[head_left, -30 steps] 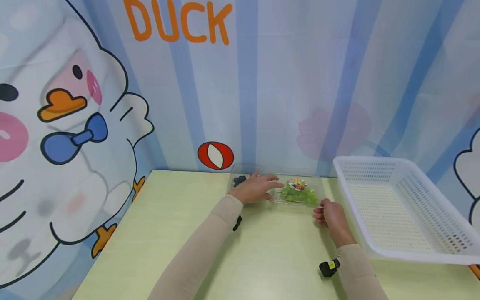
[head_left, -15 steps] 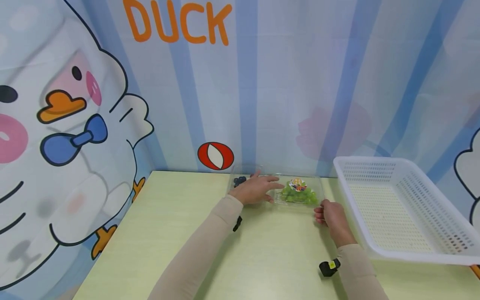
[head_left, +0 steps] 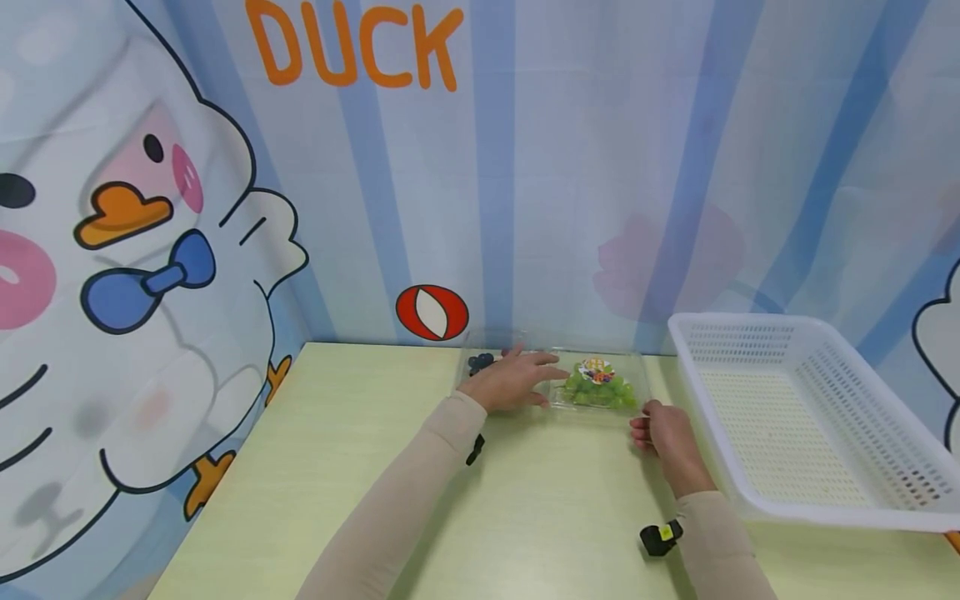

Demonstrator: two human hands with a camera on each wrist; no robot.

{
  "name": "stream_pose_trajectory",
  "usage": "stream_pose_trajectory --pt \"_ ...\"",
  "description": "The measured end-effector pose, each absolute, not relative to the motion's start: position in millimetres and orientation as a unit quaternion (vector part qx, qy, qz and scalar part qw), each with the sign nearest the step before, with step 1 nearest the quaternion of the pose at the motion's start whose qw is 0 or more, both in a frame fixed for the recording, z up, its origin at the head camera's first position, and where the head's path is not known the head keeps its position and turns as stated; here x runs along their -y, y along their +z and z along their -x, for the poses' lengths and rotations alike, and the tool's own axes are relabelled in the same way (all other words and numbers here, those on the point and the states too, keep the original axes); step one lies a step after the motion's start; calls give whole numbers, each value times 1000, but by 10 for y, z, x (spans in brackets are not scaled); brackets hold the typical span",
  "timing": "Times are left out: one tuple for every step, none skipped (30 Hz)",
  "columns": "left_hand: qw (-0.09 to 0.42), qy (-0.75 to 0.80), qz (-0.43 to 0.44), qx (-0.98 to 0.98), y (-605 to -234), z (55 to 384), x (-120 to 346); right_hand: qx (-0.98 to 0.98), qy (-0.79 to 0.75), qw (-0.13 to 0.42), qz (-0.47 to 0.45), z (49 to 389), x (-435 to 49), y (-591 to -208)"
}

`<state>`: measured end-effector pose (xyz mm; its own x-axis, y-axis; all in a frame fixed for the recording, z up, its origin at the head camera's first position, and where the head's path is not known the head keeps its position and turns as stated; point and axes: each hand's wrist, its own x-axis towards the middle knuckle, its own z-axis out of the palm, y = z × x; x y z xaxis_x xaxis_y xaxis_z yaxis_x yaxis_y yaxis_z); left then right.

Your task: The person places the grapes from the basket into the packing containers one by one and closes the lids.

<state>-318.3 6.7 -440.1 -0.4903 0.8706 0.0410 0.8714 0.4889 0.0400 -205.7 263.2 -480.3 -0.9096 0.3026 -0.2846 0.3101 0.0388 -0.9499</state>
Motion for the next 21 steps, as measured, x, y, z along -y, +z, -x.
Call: stream_pose_trajectory --pt "8 -27 504 863 -4399 3182 -67 -721 -659 3 -214 2055 -2630 -4802" --pt "9 -27 505 863 -4401 3182 -66 -722 -658 4 -214 2053 -2630 -4801" --pt "10 -25 504 863 -4401 3183 -66 -723 -656 4 -215 2052 -2629 -4801" --pt "10 -25 504 863 -4406 3185 -67 -723 -656 5 -215 2051 -2630 -4799" --pt "11 -24 504 864 -4407 3186 -67 -724 -656 4 -215 2051 -2630 -4798" --pt "11 -24 503 864 -4408 3188 -67 -724 -655 5 -214 2050 -2630 -4796" --pt "12 -23 502 864 -4409 3189 -67 -724 -655 4 -214 2051 -2631 -4796" --pt "12 -23 502 865 -4412 3191 -68 -724 -655 4 -214 2052 -2631 -4795" --pt "12 -22 501 865 -4413 3193 -69 -725 -655 3 -214 2053 -2631 -4795" --pt "12 -23 500 865 -4415 3195 -70 -725 -655 3 -214 2052 -2629 -4793" --pt "11 -23 500 865 -4415 3197 -70 -724 -656 3 -212 2053 -2630 -4792" --pt "11 -23 501 865 -4416 3197 -71 -725 -655 4 -212 2052 -2629 -4791" --pt "10 -23 501 865 -4417 3199 -72 -725 -656 4 -212 2052 -2629 -4791" --pt "10 -24 502 865 -4417 3199 -72 -724 -656 4 -212 2051 -2628 -4792" --pt "8 -26 502 865 -4415 3198 -72 -724 -657 5 -212 2050 -2628 -4793" --pt "6 -28 502 864 -4412 3195 -72 -724 -657 5 -212 2049 -2628 -4793" --pt "6 -29 503 864 -4409 3192 -71 -723 -657 6 -211 2049 -2628 -4795" --pt "6 -30 503 864 -4406 3190 -70 -724 -657 7 -213 2048 -2627 -4798" --pt "5 -31 503 863 -4404 3187 -67 -722 -658 8 -211 2050 -2628 -4800" --pt "5 -32 503 864 -4401 3182 -64 -722 -659 9 -210 2052 -2630 -4802" --pt "4 -35 503 863 -4399 3178 -62 -722 -660 10 -209 2053 -2630 -4801"
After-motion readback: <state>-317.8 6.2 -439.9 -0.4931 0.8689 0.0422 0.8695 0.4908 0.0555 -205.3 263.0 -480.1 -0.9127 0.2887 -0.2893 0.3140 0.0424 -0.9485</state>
